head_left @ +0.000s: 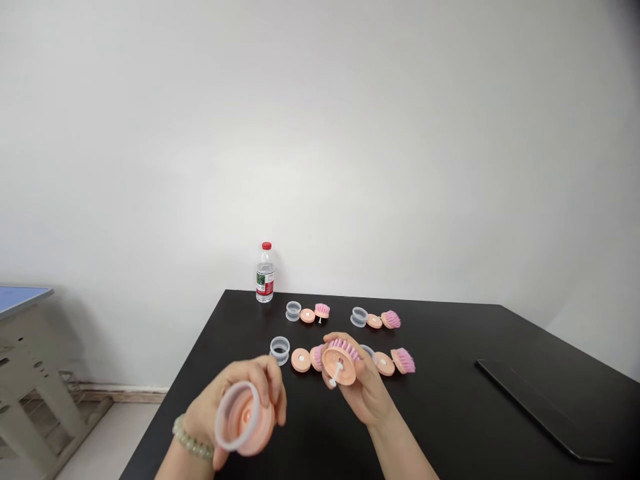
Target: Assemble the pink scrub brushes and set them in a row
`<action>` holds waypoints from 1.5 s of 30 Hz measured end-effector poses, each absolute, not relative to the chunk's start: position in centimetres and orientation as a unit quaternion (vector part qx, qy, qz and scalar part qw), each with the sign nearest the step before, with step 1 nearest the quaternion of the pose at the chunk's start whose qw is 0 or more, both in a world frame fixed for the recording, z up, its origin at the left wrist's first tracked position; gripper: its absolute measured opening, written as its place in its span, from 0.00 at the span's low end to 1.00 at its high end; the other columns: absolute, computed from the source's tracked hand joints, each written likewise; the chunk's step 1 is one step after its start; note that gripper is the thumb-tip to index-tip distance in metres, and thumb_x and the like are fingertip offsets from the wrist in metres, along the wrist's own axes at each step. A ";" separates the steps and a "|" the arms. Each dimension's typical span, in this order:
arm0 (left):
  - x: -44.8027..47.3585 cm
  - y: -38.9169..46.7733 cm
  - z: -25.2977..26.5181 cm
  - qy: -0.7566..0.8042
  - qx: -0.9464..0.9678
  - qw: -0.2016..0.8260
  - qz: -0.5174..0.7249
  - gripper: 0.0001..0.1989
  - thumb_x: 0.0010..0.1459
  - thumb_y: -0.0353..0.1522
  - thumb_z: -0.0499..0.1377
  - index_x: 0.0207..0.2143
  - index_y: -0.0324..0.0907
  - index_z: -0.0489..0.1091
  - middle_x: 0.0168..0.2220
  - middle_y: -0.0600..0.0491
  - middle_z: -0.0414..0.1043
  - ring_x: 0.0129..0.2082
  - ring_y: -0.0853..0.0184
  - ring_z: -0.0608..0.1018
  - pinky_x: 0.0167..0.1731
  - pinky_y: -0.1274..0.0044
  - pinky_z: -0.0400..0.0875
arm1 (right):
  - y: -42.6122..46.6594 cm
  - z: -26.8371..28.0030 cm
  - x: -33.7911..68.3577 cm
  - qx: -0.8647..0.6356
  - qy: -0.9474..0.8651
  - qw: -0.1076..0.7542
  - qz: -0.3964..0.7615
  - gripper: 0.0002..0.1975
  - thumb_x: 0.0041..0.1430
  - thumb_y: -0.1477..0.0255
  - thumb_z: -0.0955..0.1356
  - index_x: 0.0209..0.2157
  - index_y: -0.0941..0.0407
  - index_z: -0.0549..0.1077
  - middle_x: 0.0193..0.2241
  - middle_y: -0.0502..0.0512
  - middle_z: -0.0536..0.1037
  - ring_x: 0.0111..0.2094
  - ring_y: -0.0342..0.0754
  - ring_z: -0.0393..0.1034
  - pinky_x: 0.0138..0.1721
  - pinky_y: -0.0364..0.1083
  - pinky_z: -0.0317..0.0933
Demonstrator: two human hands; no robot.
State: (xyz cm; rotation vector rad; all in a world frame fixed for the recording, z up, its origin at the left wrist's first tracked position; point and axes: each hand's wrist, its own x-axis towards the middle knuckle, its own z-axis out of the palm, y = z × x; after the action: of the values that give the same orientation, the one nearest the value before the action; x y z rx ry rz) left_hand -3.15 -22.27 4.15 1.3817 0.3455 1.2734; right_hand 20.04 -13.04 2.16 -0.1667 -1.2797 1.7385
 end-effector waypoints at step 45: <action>-10.6 -21.0 0.8 0.515 0.309 0.335 0.726 0.29 0.41 0.40 0.73 0.45 0.44 0.69 0.40 0.51 0.75 0.42 0.60 0.77 0.45 0.68 0.71 | -13.2 0.1 4.3 -0.267 -0.884 0.291 0.249 0.41 0.50 0.79 0.76 0.64 0.51 0.61 0.63 0.63 0.62 0.66 0.61 0.55 0.65 0.62 0.55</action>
State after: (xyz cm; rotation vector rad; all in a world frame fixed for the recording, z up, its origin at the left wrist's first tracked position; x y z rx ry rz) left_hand -10.59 -21.00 0.82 0.8059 1.3447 1.8937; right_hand 4.26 -13.21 0.08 -0.7133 -2.3575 0.6647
